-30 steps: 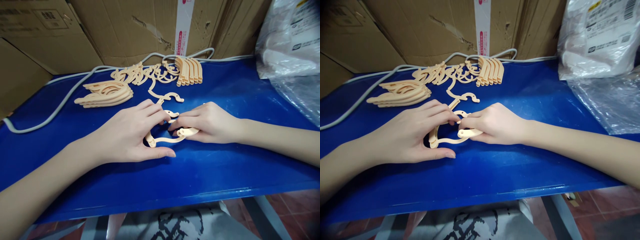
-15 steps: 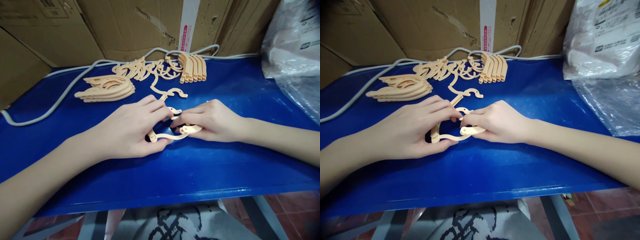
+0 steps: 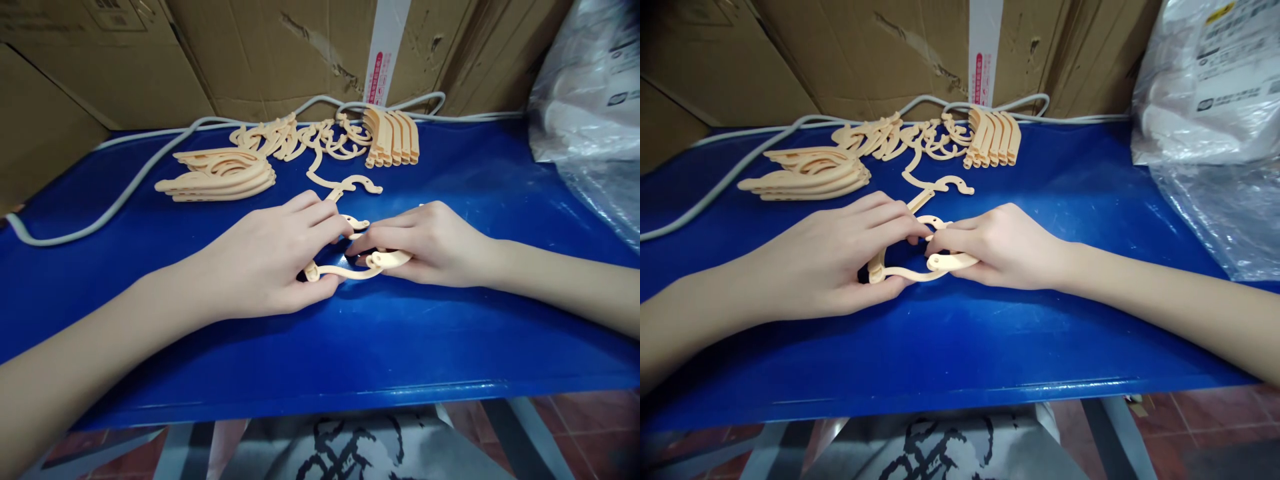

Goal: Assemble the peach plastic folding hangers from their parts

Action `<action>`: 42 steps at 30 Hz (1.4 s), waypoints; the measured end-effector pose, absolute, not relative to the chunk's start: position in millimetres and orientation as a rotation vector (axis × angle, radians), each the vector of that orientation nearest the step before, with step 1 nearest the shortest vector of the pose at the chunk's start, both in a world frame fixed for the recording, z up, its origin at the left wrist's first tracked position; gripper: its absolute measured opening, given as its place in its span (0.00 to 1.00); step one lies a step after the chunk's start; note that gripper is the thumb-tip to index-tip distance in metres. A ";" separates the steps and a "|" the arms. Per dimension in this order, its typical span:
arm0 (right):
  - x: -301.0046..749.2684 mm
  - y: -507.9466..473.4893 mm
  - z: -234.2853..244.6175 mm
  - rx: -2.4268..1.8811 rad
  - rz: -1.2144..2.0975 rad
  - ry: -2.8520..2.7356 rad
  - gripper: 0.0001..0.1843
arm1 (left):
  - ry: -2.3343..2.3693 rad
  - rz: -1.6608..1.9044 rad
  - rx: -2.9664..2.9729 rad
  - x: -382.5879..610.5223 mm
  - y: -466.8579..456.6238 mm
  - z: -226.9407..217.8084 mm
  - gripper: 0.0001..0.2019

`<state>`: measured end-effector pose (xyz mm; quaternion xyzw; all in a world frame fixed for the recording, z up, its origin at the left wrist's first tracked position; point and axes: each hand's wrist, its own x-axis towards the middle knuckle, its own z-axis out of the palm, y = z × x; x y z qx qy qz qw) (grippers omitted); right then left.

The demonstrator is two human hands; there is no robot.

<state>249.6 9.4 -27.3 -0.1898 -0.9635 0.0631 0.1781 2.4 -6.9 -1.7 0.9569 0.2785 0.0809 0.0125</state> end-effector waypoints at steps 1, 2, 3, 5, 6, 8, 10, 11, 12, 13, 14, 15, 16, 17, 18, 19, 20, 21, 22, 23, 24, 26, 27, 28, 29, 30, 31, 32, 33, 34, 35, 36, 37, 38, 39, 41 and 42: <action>249.7 9.6 -27.4 -0.535 0.175 -2.723 0.12 | 0.867 0.257 2.981 2.0 -7.0 -1.8 0.14; 249.9 9.7 -27.4 -0.531 0.172 -2.722 0.11 | 0.868 0.262 2.978 1.6 -7.1 -2.0 0.14; 250.0 9.9 -27.4 -0.528 0.170 -2.724 0.11 | 0.867 0.265 2.975 1.3 -7.1 -2.2 0.14; 250.2 10.3 -27.2 -0.523 0.169 -2.730 0.11 | 0.875 0.261 2.965 1.2 -7.1 -2.5 0.15; 250.2 10.3 -27.0 -0.521 0.172 -2.734 0.12 | 0.878 0.266 2.960 1.5 -6.9 -2.5 0.15; 250.2 10.3 -26.6 -0.528 0.182 -2.742 0.12 | 0.874 0.285 2.950 2.5 -6.4 -2.3 0.16; 250.1 10.1 -26.1 -0.543 0.196 -2.747 0.12 | 0.870 0.302 2.938 3.5 -5.8 -1.8 0.19; 250.1 9.9 -25.9 -0.550 0.201 -2.748 0.12 | 0.870 0.306 2.930 3.9 -5.6 -1.6 0.20; 250.0 9.8 -25.7 -0.554 0.203 -2.748 0.12 | 0.871 0.307 2.923 4.2 -5.5 -1.4 0.21; 249.9 9.7 -25.6 -0.555 0.204 -2.746 0.12 | 0.871 0.304 2.918 4.4 -5.5 -1.3 0.22; 249.8 9.6 -25.4 -0.552 0.204 -2.743 0.12 | 0.872 0.304 2.914 4.5 -5.5 -1.2 0.23; 249.7 9.6 -25.4 -0.549 0.204 -2.742 0.12 | 0.871 0.307 2.913 4.6 -5.7 -1.1 0.23; 249.7 9.6 -25.3 -0.545 0.203 -2.738 0.12 | 0.869 0.314 2.915 4.6 -5.9 -1.0 0.23; 249.6 9.6 -25.2 -0.543 0.203 -2.734 0.11 | 0.868 0.315 2.916 4.7 -6.2 -1.0 0.23; 249.5 9.7 -25.1 -0.540 0.202 -2.733 0.11 | 0.870 0.317 2.918 4.7 -6.4 -0.9 0.23; 249.5 9.7 -25.1 -0.540 0.200 -2.733 0.11 | 0.871 0.322 2.917 4.7 -6.6 -0.7 0.23; 249.4 9.8 -25.0 -0.541 0.198 -2.733 0.11 | 0.871 0.323 2.915 4.7 -6.7 -0.6 0.24; 249.5 9.8 -25.0 -0.544 0.197 -2.735 0.11 | 0.869 0.319 2.911 4.8 -6.6 -0.5 0.24; 249.5 9.9 -25.1 -0.546 0.196 -2.735 0.11 | 0.866 0.319 2.906 4.8 -6.5 -0.4 0.25; 249.5 9.9 -25.2 -0.547 0.197 -2.735 0.11 | 0.864 0.322 2.903 4.8 -6.3 -0.4 0.26; 249.6 9.9 -25.3 -0.547 0.198 -2.734 0.11 | 0.862 0.325 2.902 4.9 -6.1 -0.4 0.26; 249.6 9.9 -25.6 -0.545 0.200 -2.731 0.11 | 0.865 0.328 2.905 5.1 -5.8 -0.5 0.24; 249.6 9.9 -25.6 -0.545 0.198 -2.731 0.11 | 0.870 0.331 2.907 5.2 -5.7 -0.6 0.24; 249.5 9.9 -25.6 -0.546 0.194 -2.731 0.11 | 0.874 0.327 2.907 5.4 -5.7 -0.6 0.23; 249.4 9.8 -25.6 -0.548 0.188 -2.731 0.11 | 0.875 0.325 2.903 5.5 -5.6 -0.5 0.23; 249.2 9.8 -25.5 -0.549 0.185 -2.730 0.10 | 0.875 0.325 2.898 5.7 -5.6 -0.4 0.22; 249.0 9.8 -25.3 -0.549 0.184 -2.730 0.10 | 0.872 0.324 2.890 5.8 -5.6 -0.3 0.22; 248.9 9.8 -25.1 -0.547 0.184 -2.730 0.10 | 0.870 0.326 2.882 5.8 -5.6 -0.2 0.21; 248.8 9.9 -24.9 -0.541 0.186 -2.730 0.11 | 0.867 0.331 2.876 5.9 -5.6 0.0 0.21; 248.7 10.0 -24.7 -0.535 0.188 -2.730 0.11 | 0.864 0.337 2.872 5.8 -5.7 0.1 0.21; 248.7 10.1 -24.5 -0.528 0.191 -2.729 0.12 | 0.864 0.343 2.871 5.8 -5.9 0.2 0.20; 248.8 10.3 -24.4 -0.522 0.191 -2.727 0.13 | 0.865 0.349 2.871 5.9 -6.0 0.2 0.20; 248.9 10.4 -24.3 -0.519 0.192 -2.724 0.14 | 0.868 0.353 2.871 5.9 -6.2 0.2 0.20; 249.0 10.5 -24.3 -0.517 0.192 -2.723 0.15 | 0.870 0.357 2.872 6.1 -6.3 0.1 0.19; 249.1 10.5 -24.3 -0.517 0.192 -2.720 0.17 | 0.870 0.360 2.873 6.3 -6.4 0.1 0.19; 249.1 10.5 -24.3 -0.517 0.194 -2.717 0.18 | 0.867 0.374 2.870 6.8 -6.4 -0.1 0.19; 249.0 10.5 -24.3 -0.518 0.194 -2.714 0.18 | 0.864 0.390 2.868 7.0 -6.4 -0.1 0.19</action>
